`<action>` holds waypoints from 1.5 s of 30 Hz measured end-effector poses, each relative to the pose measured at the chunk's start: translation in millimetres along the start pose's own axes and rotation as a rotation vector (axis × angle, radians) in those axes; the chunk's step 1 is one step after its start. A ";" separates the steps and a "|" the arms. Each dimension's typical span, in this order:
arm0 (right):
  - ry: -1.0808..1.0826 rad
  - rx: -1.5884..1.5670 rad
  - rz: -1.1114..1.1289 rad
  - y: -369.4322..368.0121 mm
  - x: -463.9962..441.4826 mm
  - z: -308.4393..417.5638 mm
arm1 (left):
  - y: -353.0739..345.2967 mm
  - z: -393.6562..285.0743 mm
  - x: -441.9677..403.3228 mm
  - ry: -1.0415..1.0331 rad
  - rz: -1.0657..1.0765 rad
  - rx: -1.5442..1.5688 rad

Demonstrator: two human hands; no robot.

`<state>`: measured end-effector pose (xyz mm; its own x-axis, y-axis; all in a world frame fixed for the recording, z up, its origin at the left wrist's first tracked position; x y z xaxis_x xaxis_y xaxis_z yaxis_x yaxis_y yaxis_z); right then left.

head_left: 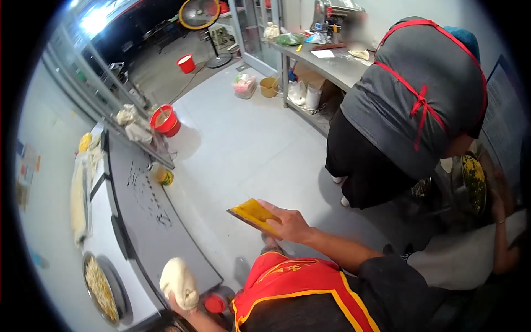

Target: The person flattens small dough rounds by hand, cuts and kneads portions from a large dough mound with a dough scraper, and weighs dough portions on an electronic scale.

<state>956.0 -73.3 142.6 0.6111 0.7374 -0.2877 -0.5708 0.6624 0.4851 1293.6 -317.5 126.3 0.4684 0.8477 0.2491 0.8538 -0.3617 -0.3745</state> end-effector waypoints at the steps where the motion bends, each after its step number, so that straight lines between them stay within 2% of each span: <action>1: 0.032 0.010 -0.114 13.7 -13.2 -11.8 | -21.1 9.2 -28.8 0.040 0.076 0.023; 4: -0.239 0.034 -0.123 44.7 -54.4 -67.5 | -89.1 45.0 -126.3 0.198 0.304 0.081; 5: -0.195 0.132 -0.189 58.6 -68.9 -77.6 | -116.3 62.5 -163.9 0.283 0.392 0.112; 8: -0.251 0.188 -0.328 99.1 -116.9 -106.4 | -213.0 109.0 -262.5 0.482 0.560 0.129; 11: -0.293 0.267 -0.424 141.1 -163.2 -123.3 | -360.0 112.3 -304.2 0.557 0.811 -0.068; 14: -0.481 0.338 -0.527 173.5 -192.5 -146.8 | -472.6 117.8 -338.2 0.588 1.029 -0.265; 17: -0.460 0.358 -0.685 205.2 -214.5 -173.3 | -574.4 134.9 -365.4 0.604 1.156 -0.537; 24: -0.482 0.544 -0.774 282.1 -266.4 -264.3 | -770.2 214.1 -419.3 0.065 1.359 -1.115; 26: -0.489 0.487 -0.837 307.9 -279.2 -273.3 | -818.0 225.7 -425.6 -0.113 1.384 -1.305; 27: -0.510 0.470 -0.858 324.3 -285.4 -277.2 | -847.4 233.4 -425.6 -0.092 1.479 -1.261; 30: -0.615 0.464 -0.925 351.6 -288.3 -297.7 | -938.5 245.9 -414.3 -0.076 1.555 -1.250; 32: -0.713 0.457 -0.971 355.7 -280.9 -317.2 | -1002.3 274.0 -414.3 -0.324 1.647 -1.255; 34: -0.728 0.547 -1.056 369.4 -280.2 -329.5 | -1069.7 291.0 -392.0 -0.429 1.718 -1.302; 36: -0.842 0.536 -1.100 380.5 -280.4 -341.3 | -1135.3 330.0 -379.7 -0.571 1.807 -1.156; 38: -1.020 0.482 -1.125 397.8 -282.7 -353.5 | -1202.6 354.7 -351.6 -0.645 1.878 -1.171; 42: -1.166 0.486 -1.329 430.1 -290.9 -371.2 | -1322.2 415.7 -304.9 -0.784 1.876 -0.852; 45: -1.259 0.522 -1.431 448.7 -303.4 -376.9 | -1399.9 468.4 -280.2 -0.812 1.768 -0.779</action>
<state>307.8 50.0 136.3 0.5070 -0.8574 -0.0879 0.6508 0.3140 0.6913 -139.2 133.2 162.4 0.7015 -0.6435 -0.3064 -0.2914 -0.6513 0.7006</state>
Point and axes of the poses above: each hand's wrist, its own x-axis away from the middle knuckle, its own y-axis out of the back of the hand, z = x × y, the point moved 6 cm from there along -x, towards the middle knuckle, and after that the axes turned 5 degrees about y, right-handed, at the moved point
